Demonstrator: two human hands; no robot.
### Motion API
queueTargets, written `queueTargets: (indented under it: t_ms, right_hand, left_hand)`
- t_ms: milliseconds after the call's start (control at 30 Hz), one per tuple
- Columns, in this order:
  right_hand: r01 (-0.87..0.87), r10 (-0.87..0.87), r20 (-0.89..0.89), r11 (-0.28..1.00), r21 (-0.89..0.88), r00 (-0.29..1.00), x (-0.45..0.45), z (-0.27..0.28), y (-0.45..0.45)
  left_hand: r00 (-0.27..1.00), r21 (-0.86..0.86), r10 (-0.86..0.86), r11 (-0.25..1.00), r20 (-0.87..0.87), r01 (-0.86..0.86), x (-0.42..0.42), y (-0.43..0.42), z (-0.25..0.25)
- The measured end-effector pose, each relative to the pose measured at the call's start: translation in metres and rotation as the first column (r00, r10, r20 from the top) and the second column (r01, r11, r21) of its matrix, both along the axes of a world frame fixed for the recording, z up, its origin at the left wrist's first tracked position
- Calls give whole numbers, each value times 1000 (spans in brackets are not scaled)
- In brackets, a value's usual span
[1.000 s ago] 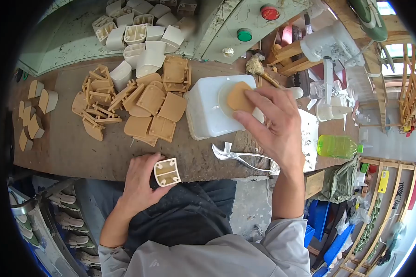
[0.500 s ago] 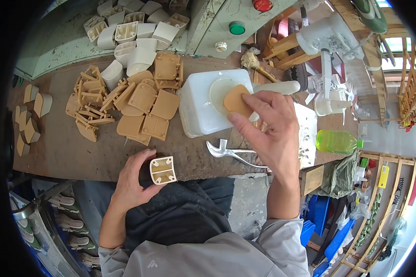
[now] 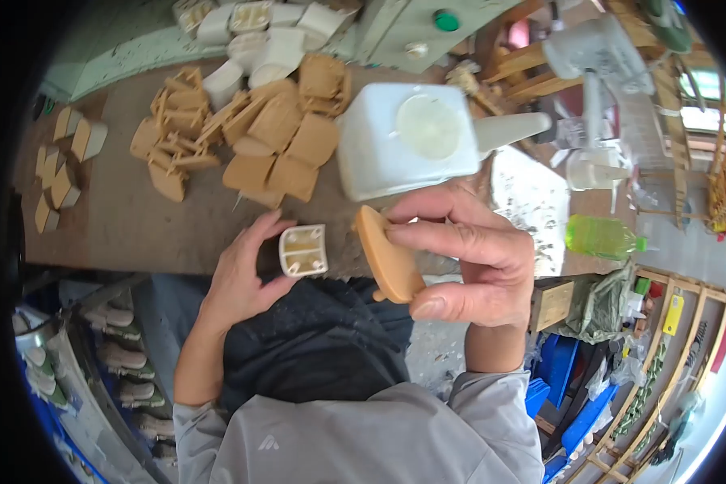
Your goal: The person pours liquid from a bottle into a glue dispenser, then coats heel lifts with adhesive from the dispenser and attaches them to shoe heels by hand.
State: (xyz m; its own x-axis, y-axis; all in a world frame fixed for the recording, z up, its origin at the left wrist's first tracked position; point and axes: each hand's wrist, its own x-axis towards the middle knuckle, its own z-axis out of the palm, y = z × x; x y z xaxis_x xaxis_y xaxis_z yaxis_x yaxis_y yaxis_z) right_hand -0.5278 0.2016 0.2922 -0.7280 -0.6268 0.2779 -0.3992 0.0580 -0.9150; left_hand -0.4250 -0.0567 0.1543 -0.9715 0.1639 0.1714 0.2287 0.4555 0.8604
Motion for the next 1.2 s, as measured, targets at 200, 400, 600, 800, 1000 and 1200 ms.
queueTargets:
  t_ms: [200, 400, 600, 800, 1000, 1200]
  right_hand:
    - [-6, 111, -259, 927, 375, 960, 22, -43, -25]
    - [47, 191, -452, 884, 465, 871, 24, -67, -39]
    - [41, 237, -475, 863, 503, 848, 24, -72, -46]
    - [23, 234, -427, 856, 516, 873, 23, -69, -47]
    - [77, 163, -417, 862, 501, 894, 36, -85, -34]
    - [531, 7, -598, 451, 718, 802, 47, -84, 58]
  left_hand:
    - [1000, 60, -18, 998, 22, 16, 0, -2, 0]
    - [999, 71, -22, 997, -41, 25, 0, -1, -3]
    - [992, 47, -44, 998, -118, 50, -1, -3, -6]
    - [996, 161, -69, 984, -58, 78, -6, -8, 7]
    - [999, 130, -44, 991, 3, 43, -3, -3, 15]
    - [984, -59, 6, 998, -178, -17, 4, 5, 9]
